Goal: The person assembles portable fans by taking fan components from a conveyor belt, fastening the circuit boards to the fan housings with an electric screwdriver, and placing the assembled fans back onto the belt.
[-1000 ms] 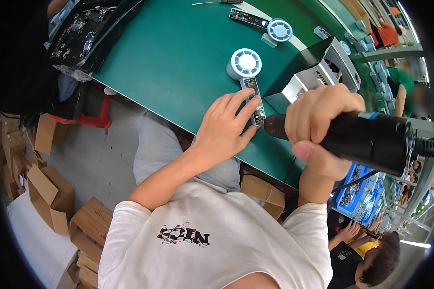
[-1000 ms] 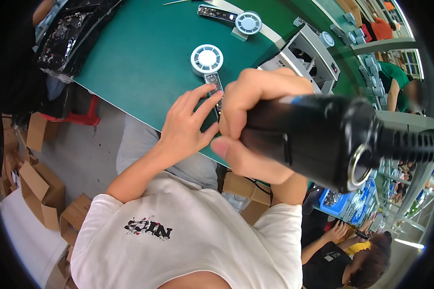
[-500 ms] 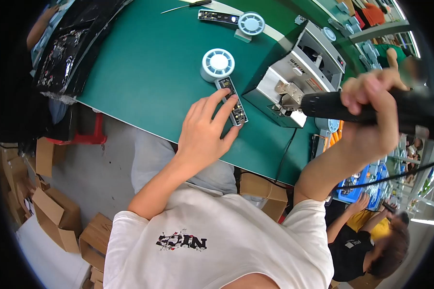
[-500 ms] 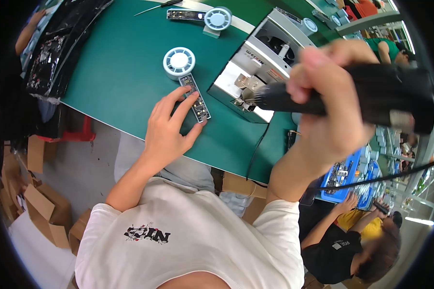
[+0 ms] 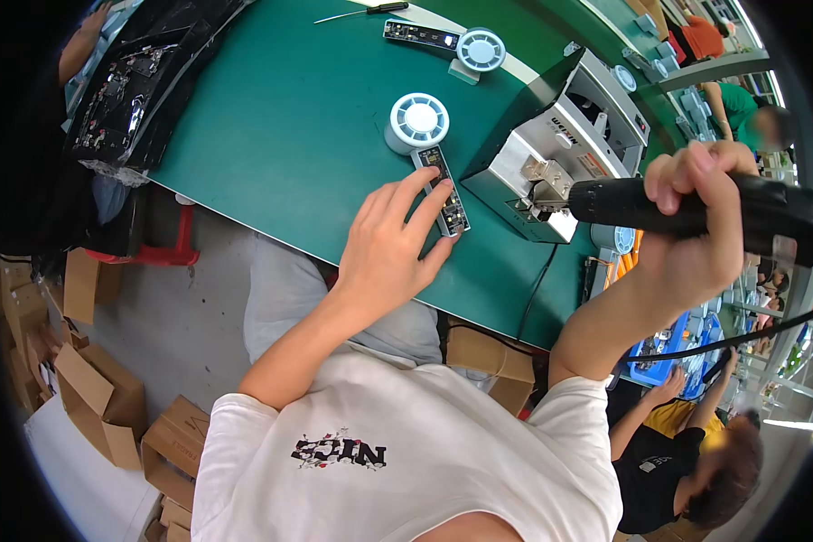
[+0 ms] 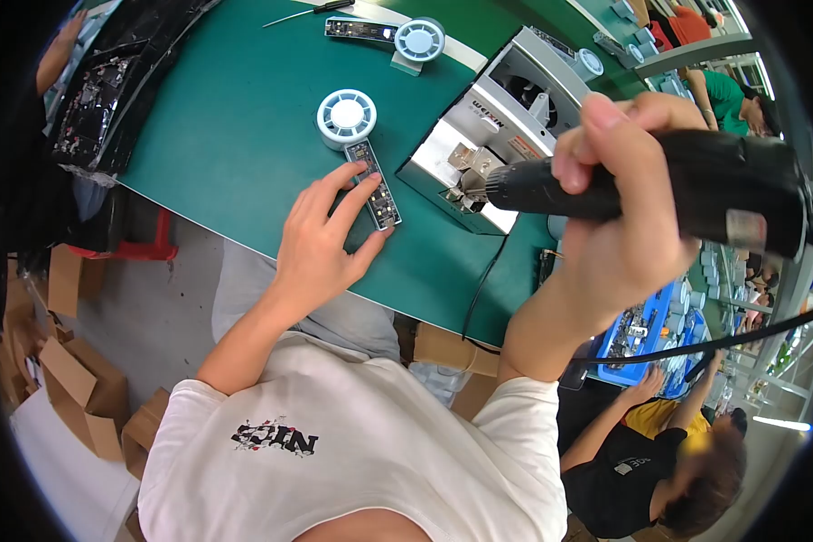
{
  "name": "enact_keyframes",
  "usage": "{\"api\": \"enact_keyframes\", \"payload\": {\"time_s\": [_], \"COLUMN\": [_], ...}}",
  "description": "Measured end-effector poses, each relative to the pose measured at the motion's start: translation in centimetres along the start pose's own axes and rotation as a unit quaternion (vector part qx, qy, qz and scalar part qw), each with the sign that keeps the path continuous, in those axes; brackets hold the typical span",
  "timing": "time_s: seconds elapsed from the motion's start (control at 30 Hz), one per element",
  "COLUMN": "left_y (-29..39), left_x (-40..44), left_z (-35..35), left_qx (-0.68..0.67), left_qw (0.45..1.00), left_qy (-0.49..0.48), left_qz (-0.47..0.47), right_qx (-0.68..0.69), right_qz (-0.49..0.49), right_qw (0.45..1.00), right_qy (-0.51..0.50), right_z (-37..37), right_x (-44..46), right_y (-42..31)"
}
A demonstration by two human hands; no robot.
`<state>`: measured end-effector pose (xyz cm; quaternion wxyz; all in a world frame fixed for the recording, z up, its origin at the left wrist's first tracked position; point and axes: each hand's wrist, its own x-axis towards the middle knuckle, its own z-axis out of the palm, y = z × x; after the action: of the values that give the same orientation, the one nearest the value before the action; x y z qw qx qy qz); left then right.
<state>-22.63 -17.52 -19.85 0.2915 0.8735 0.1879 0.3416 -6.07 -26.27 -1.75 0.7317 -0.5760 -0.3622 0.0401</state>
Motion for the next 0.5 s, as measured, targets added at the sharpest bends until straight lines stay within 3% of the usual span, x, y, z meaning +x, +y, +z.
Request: {"api": "enact_keyframes", "payload": {"time_s": [0.1, 0.13, 0.27, 0.4, 0.43, 0.5], "left_y": [0.1, 0.1, 0.1, 0.0, -0.1, -0.1], "left_x": [0.1, 0.1, 0.0, -0.1, -0.1, -0.1], "left_z": [0.0, -0.1, -0.2, -0.2, -0.1, -0.2], "left_qx": [0.003, 0.005, 0.002, 0.012, 0.010, 0.007], "left_qw": [1.000, 1.000, 1.000, 1.000, 1.000, 1.000], "left_qy": [-0.006, -0.008, -0.006, 0.001, 0.005, -0.002], "left_qz": [-0.003, -0.007, -0.004, -0.009, -0.012, -0.015], "right_qx": [0.008, 0.078, 0.043, 0.115, 0.119, 0.055], "right_qz": [0.018, 0.029, 0.024, 0.103, 0.086, 0.068], "right_qw": [0.998, 0.992, 0.992, 0.984, 0.980, 0.990], "right_qy": [-0.053, -0.092, -0.116, -0.094, -0.131, -0.111], "right_z": [-0.1, -0.7, -0.1, 1.4, 1.6, 2.8], "right_x": [0.3, 0.6, -0.6, -1.9, -2.2, -2.9], "right_y": [0.1, 0.2, -0.5, -0.9, -0.3, 0.3]}}
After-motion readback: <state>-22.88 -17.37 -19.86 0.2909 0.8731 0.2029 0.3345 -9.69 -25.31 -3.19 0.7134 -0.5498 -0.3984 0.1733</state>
